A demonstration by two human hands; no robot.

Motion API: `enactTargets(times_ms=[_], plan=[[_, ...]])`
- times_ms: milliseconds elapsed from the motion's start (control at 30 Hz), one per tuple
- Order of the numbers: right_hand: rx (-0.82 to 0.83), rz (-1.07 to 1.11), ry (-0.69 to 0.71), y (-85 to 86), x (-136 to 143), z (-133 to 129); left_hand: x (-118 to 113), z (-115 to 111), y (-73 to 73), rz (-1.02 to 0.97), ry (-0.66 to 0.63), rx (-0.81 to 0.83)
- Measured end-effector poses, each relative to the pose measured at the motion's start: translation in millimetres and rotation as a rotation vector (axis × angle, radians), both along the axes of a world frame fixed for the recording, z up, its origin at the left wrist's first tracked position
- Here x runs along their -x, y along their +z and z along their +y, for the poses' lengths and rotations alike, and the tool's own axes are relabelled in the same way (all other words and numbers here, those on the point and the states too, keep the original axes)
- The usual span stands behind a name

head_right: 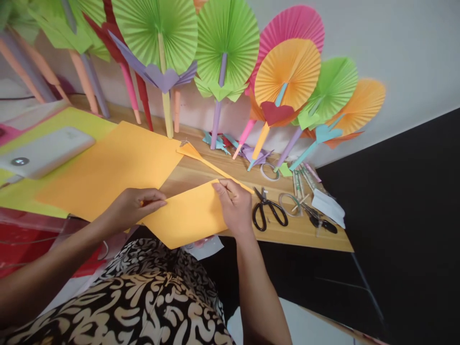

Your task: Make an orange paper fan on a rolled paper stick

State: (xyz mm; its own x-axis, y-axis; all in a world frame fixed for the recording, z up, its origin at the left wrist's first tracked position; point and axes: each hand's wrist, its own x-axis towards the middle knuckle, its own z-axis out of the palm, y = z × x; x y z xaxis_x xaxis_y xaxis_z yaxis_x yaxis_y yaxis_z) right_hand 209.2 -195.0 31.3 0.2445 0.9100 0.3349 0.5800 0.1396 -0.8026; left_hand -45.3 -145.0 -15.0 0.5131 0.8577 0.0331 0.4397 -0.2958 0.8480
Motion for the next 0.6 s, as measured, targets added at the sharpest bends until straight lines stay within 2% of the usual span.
enactTargets(times_ms=[133,267,367,533,600], plan=[[-0.016,0.012,-0.080,-7.5,-9,-2,4,0,0.0,-0.008,0.040,-0.013],[-0.030,0.033,-0.130,-13.0,-16,-2,11,3,1.6,0.047,0.026,-0.031],[-0.022,0.022,-0.093,-10.1,-6,-1,5,7,7.4,0.111,-0.012,-0.051],[-0.045,-0.087,0.078,4.3,20,1,-23,9,19.0,0.107,-0.102,-0.072],[-0.096,-0.155,0.056,7.8,17,-1,-26,7,22.3,0.080,-0.052,-0.079]])
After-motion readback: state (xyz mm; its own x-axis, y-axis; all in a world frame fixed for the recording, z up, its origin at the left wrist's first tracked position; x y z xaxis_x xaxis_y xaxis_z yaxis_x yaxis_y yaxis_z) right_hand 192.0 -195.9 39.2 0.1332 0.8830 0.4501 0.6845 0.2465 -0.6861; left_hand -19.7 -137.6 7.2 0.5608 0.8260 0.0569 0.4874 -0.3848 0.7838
